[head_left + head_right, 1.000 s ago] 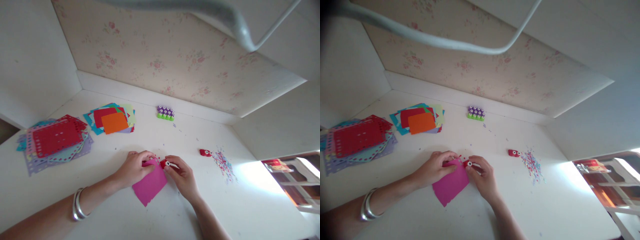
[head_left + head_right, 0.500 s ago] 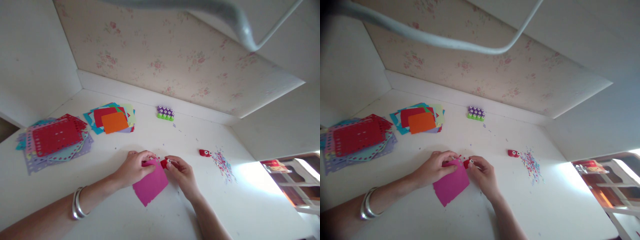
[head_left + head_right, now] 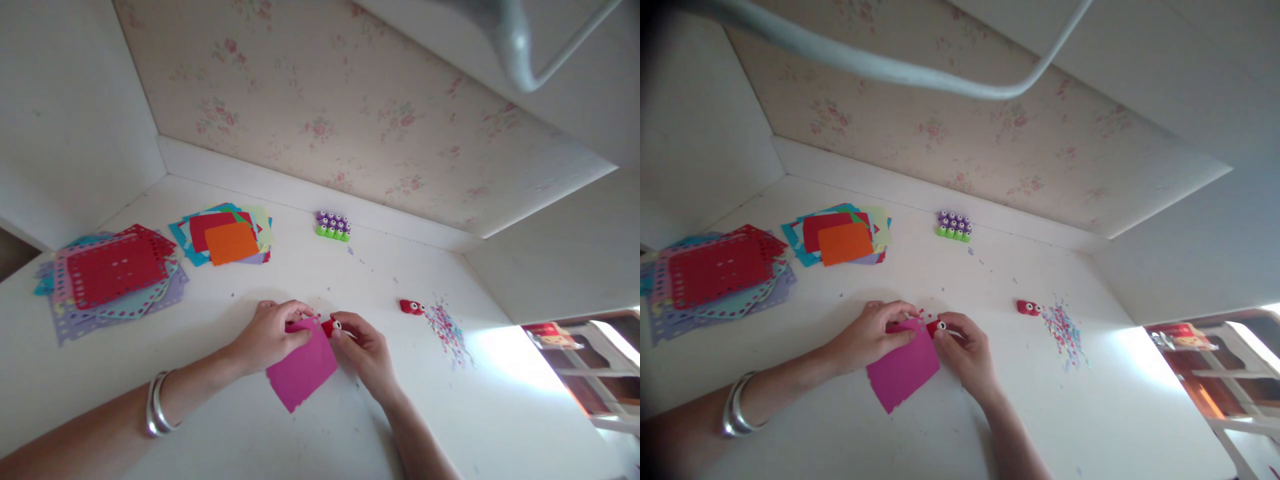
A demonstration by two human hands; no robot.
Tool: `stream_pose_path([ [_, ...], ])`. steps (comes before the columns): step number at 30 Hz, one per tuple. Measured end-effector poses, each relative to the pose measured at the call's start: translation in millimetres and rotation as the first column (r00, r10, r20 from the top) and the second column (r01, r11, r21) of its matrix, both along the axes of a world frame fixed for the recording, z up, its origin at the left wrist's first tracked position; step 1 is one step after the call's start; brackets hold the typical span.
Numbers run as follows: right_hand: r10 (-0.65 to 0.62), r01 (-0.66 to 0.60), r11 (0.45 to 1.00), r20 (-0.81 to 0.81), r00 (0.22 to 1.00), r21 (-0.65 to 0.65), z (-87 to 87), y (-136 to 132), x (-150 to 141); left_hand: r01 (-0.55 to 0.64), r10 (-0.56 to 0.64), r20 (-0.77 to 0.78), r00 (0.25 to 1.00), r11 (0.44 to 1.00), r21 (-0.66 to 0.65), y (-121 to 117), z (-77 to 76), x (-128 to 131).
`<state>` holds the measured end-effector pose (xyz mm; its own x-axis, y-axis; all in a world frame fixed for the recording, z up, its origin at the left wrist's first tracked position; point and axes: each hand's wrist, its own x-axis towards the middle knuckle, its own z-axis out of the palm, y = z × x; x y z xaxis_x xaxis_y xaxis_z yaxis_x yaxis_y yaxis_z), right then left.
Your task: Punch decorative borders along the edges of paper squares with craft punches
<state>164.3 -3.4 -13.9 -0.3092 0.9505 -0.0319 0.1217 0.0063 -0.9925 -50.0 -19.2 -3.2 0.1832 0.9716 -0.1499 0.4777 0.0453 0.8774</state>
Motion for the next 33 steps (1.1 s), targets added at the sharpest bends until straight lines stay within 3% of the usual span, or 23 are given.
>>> stream_pose_path([
  [12,-0.012,0.012,0.998,0.01,1.0,0.068,-2.4,-1.0,2.2,-0.005,0.005,0.011,1.0,1.0,0.026,0.4,-3.0,0.1],
  [33,0.017,-0.064,0.965,0.181,0.983,0.254,-3.0,-4.5,4.4,-0.009,0.008,0.021,1.0,0.999,0.053,1.6,-0.2,1.3],
])
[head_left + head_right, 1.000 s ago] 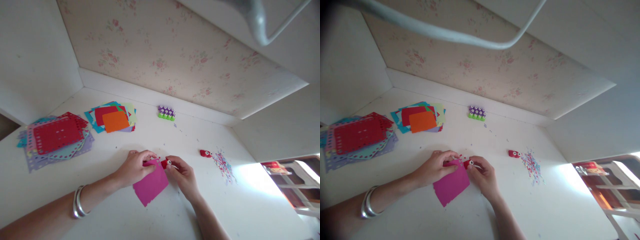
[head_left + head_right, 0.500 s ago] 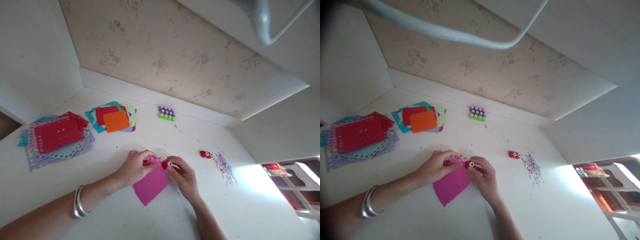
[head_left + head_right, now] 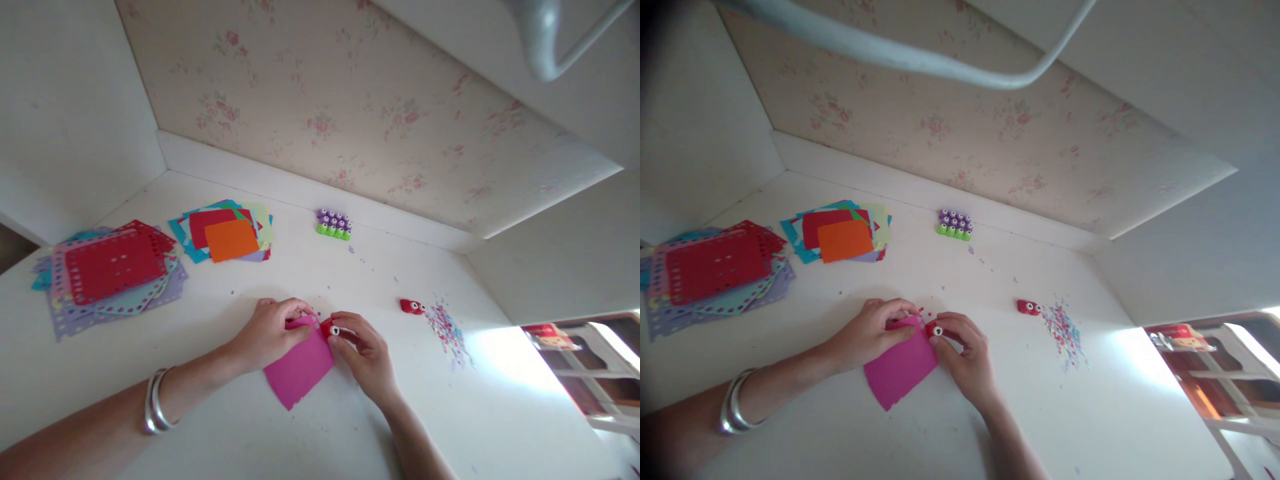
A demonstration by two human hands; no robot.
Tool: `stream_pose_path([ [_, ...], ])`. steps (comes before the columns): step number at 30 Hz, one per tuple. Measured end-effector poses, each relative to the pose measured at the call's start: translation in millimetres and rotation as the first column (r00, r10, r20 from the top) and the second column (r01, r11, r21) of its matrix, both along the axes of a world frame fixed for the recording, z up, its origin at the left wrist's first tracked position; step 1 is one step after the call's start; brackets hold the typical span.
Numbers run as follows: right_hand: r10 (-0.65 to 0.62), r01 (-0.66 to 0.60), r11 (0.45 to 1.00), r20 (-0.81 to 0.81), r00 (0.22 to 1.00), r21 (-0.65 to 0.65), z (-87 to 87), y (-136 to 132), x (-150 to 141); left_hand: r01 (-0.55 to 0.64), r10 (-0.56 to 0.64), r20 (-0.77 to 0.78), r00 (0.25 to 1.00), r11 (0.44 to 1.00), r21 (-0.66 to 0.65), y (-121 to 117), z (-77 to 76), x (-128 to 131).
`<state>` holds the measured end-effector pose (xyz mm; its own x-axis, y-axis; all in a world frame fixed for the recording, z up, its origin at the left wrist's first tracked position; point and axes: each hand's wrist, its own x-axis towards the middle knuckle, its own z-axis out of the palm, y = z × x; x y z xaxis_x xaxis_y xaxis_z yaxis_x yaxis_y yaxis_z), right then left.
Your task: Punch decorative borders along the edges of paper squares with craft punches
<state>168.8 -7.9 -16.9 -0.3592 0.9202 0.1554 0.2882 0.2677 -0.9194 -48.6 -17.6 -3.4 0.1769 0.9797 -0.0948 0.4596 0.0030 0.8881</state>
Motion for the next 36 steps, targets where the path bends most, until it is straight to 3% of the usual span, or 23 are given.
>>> stream_pose_path([
  [8,0.054,-0.063,0.993,0.091,0.994,0.099,2.3,-0.9,-1.3,0.016,-0.012,-0.065,0.998,0.998,0.056,-1.4,-7.6,0.2],
  [14,0.119,-0.152,0.978,0.214,0.97,0.145,2.8,-4.2,-4.7,0.041,-0.004,-0.168,0.986,0.975,0.219,-6.3,-24.3,5.3],
  [18,0.145,-0.191,0.969,0.262,0.954,0.159,3.1,-6.8,-4.1,-0.003,0.08,-0.199,0.977,0.934,0.357,-13.5,-22.1,4.4],
  [20,0.13,-0.172,0.974,0.254,0.958,0.149,2.4,-6.7,-2.0,0.045,0.072,-0.253,0.965,0.902,0.429,-21.2,-15.6,-1.0],
  [23,0.025,-0.048,0.993,0.212,0.977,0.104,0.9,-3.6,0.4,0.221,-0.026,-0.373,0.927,0.844,0.489,-38.8,-6.8,-11.1],
  [26,-0.027,0.026,1.0,0.186,0.982,0.007,0.5,0.9,-1.9,0.336,-0.101,-0.449,0.888,0.81,0.481,-57.4,-6.7,-15.3],
  [29,0.041,-0.034,0.998,0.157,0.987,-0.047,1.4,3.3,-7.9,0.396,-0.175,-0.468,0.866,0.811,0.431,-69.0,-13.0,-11.6],
  [36,0.1,-0.08,0.989,0.164,0.981,-0.123,3.0,3.8,-10.4,0.403,-0.214,-0.448,0.868,0.83,0.384,-70.4,-19.9,-6.5],
])
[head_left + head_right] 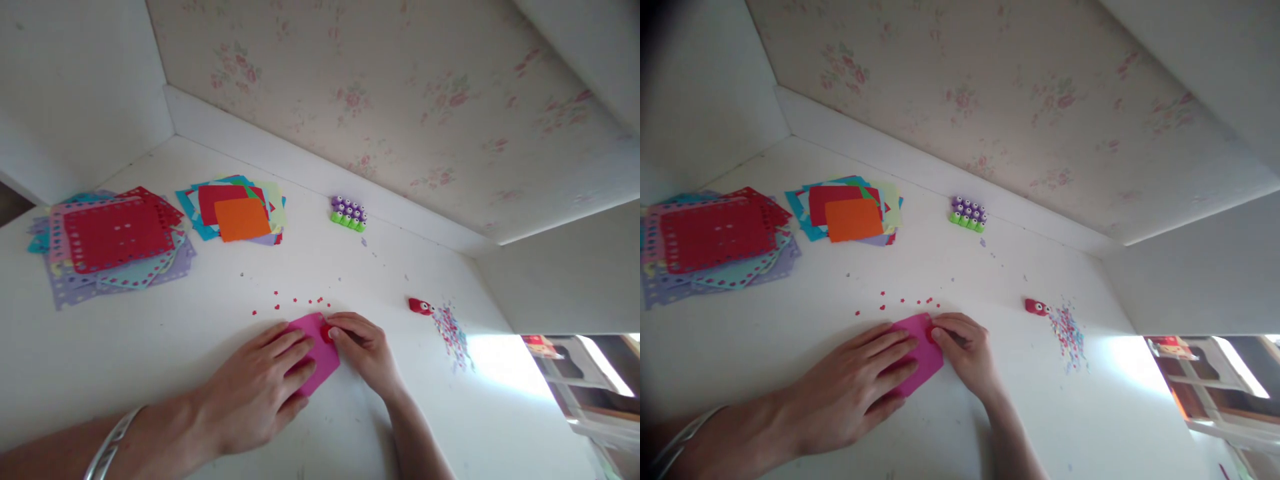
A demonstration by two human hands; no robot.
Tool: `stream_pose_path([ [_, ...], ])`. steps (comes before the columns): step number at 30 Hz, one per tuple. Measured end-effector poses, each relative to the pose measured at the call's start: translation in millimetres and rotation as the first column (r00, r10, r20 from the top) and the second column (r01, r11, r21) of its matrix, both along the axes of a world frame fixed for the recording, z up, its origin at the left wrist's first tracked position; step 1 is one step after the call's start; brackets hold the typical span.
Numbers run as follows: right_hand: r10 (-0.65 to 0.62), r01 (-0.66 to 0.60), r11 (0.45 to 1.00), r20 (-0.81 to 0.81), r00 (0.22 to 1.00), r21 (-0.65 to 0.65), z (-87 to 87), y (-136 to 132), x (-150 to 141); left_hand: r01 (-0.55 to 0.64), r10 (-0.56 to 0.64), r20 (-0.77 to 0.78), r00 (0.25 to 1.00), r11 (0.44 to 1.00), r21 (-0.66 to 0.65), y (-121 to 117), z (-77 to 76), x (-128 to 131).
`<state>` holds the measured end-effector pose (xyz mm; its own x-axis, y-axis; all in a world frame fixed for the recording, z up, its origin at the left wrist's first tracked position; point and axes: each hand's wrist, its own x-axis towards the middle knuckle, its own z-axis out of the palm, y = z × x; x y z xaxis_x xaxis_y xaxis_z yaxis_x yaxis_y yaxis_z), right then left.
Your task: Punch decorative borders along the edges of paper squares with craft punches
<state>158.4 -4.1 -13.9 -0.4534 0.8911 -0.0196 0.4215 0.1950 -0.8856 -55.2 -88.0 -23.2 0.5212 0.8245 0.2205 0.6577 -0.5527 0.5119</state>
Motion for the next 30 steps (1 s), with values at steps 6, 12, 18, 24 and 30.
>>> stream_pose_path([
  [6,-0.012,0.012,0.999,-0.004,1.0,-0.047,-0.3,3.6,0.7,0.016,-0.016,0.031,0.999,1.0,-0.013,-1.2,0.8,-2.6],
  [12,0.015,-0.013,0.998,0.028,1.0,-0.065,-0.4,1.5,-1.2,0.01,-0.011,0.039,0.999,1.0,0.02,-2.8,-4.9,-0.5],
  [18,0.016,-0.01,0.993,0.055,0.998,-0.116,3.0,0.6,-1.9,0.0,-0.002,0.061,0.998,0.999,0.035,-4.7,-10.8,0.6],
  [24,0.03,-0.027,0.991,0.021,0.999,-0.13,4.6,3.3,-3.6,-0.004,0.0,0.09,0.996,0.999,0.043,-3.6,-10.5,0.3],
  [30,0.028,-0.027,0.992,0.006,1.0,-0.124,2.4,3.1,-3.4,0.0,-0.004,0.091,0.996,0.999,0.039,-3.2,-9.5,0.6],
])
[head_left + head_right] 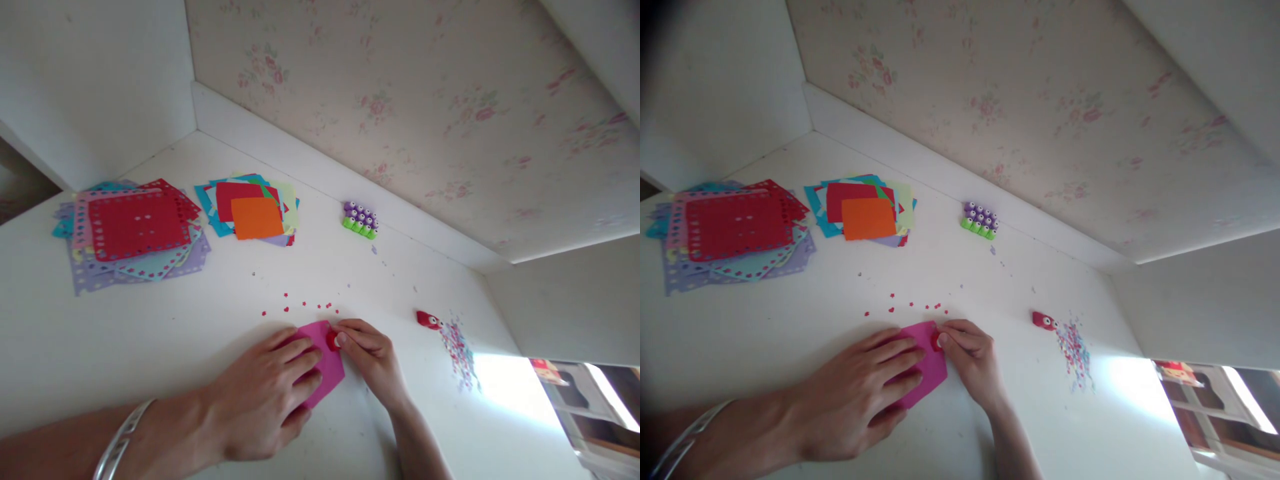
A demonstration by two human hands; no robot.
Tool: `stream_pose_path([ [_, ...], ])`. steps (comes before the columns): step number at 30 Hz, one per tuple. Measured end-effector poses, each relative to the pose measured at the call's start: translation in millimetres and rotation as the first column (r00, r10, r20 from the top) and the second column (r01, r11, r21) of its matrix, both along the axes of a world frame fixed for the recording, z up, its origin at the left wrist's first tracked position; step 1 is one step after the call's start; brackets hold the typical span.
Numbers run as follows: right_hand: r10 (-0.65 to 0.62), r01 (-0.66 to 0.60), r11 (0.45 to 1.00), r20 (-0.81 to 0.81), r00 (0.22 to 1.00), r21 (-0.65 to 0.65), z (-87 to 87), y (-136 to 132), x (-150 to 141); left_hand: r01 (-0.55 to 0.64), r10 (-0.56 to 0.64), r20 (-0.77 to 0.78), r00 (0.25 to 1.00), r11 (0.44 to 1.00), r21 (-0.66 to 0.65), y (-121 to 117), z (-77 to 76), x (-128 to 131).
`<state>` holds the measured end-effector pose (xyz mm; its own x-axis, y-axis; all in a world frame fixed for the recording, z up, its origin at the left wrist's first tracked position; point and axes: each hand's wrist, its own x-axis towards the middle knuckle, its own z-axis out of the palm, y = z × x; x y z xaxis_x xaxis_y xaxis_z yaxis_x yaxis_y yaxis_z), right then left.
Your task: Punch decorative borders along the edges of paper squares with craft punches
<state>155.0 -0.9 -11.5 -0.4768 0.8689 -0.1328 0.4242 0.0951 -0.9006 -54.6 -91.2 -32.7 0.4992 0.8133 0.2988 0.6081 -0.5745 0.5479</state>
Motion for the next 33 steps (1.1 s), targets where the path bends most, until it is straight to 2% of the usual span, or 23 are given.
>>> stream_pose_path([
  [18,0.034,-0.04,0.998,0.115,0.993,0.054,2.3,-0.6,-4.9,-0.013,0.014,-0.023,1.0,0.999,0.046,-1.4,7.2,5.5],
  [24,0.062,-0.08,0.987,0.134,0.989,0.139,-0.1,1.1,-5.1,-0.024,0.027,-0.061,0.998,0.998,0.058,-1.4,11.9,7.6],
  [28,0.017,-0.047,0.986,0.18,0.983,0.162,-0.2,0.6,-6.3,-0.041,0.048,-0.12,0.992,0.997,0.064,1.4,15.1,4.4],
  [33,-0.048,0.016,0.984,0.18,0.982,0.175,1.4,-4.1,-7.7,-0.08,0.098,-0.118,0.988,0.986,0.149,6.5,18.3,4.3],
])
